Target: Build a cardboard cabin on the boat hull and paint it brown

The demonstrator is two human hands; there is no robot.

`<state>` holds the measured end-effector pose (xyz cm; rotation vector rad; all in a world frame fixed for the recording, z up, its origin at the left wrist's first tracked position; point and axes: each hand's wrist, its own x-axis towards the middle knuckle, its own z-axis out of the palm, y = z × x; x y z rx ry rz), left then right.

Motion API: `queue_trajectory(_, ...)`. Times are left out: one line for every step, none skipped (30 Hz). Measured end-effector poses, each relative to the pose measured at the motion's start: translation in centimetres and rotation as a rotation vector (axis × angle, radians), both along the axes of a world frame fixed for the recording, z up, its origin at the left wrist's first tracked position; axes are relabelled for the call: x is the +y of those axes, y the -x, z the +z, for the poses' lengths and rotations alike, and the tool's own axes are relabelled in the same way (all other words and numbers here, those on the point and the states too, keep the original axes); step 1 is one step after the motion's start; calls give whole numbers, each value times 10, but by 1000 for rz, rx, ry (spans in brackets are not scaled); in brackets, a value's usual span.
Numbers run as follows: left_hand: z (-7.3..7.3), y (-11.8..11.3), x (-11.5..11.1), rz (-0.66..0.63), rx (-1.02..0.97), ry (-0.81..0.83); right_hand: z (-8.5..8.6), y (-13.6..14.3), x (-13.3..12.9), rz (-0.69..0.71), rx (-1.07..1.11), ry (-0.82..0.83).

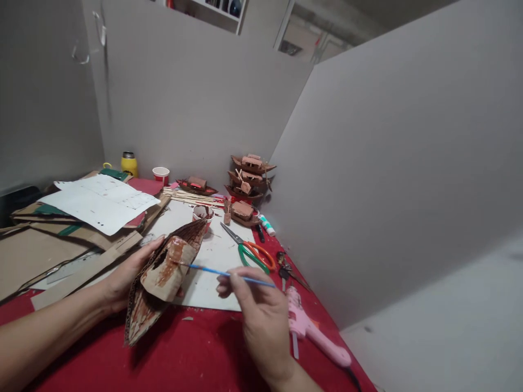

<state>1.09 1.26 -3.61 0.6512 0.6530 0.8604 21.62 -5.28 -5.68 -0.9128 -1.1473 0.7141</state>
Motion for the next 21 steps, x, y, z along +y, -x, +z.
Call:
queue_trajectory(-1, 0, 0, 4, 5, -2, -1, 3, -4, 35, -16, 9)
queue_trajectory(-2, 0, 1, 12, 10, -7, -2, 5, -7, 67, -37, 13)
queue_trajectory(-2, 0, 1, 18, 14, -13, -2, 7, -9, 89, -60, 14)
queue_trajectory(-3, 0, 1, 24, 15, -18, -2, 8, -10, 98, -75, 6)
queue_trajectory(-4, 0, 1, 25, 12, -22, -2, 7, -9, 94, -79, -9)
queue_trajectory(-4, 0, 1, 21, 6, -24, -1, 6, -8, 73, -71, -26)
queue_trajectory(-4, 0, 2, 16, 1, -25, 0, 4, -5, 43, -59, -39)
queue_trajectory(-5, -1, 2, 9, -3, -25, 1, 2, -3, 12, -45, -48)
queue_trajectory(-5, 0, 2, 3, -4, -25, 2, 0, -2, -12, -33, -51)
queue_trajectory(-5, 0, 2, -1, 1, -25, 2, -1, -1, -22, -29, -48)
queue_trajectory(-5, 0, 2, -3, 10, -26, 2, -1, -2, -18, -34, -39)
queue_trajectory(-6, 0, 2, -5, 21, -29, 2, 1, -4, -2, -49, -31)
queue_trajectory(-7, 0, 2, -2, 32, -36, 2, 3, -7, 20, -72, -26)
queue_trajectory(-8, 0, 3, 3, 42, -46, 3, 5, -10, 37, -102, -28)
queue_trajectory(-9, 1, 3, 10, 50, -58, 3, 7, -12, 45, -134, -34)
queue_trajectory(-10, 1, 4, 16, 54, -74, 3, 10, -13, 41, -158, -48)
queue_trajectory(-12, 1, 4, 21, 55, -89, 3, 11, -13, 27, -168, -68)
queue_trajectory(-14, 2, 5, 26, 54, -103, 3, 12, -13, 8, -165, -85)
queue_trajectory(-16, 2, 6, 31, 53, -118, 3, 12, -13, -15, -155, -100)
queue_trajectory(-18, 2, 6, 39, 52, -134, 3, 12, -12, -35, -149, -112)
queue_trajectory(-19, 2, 7, 51, 53, -150, 3, 13, -11, -49, -150, -121)
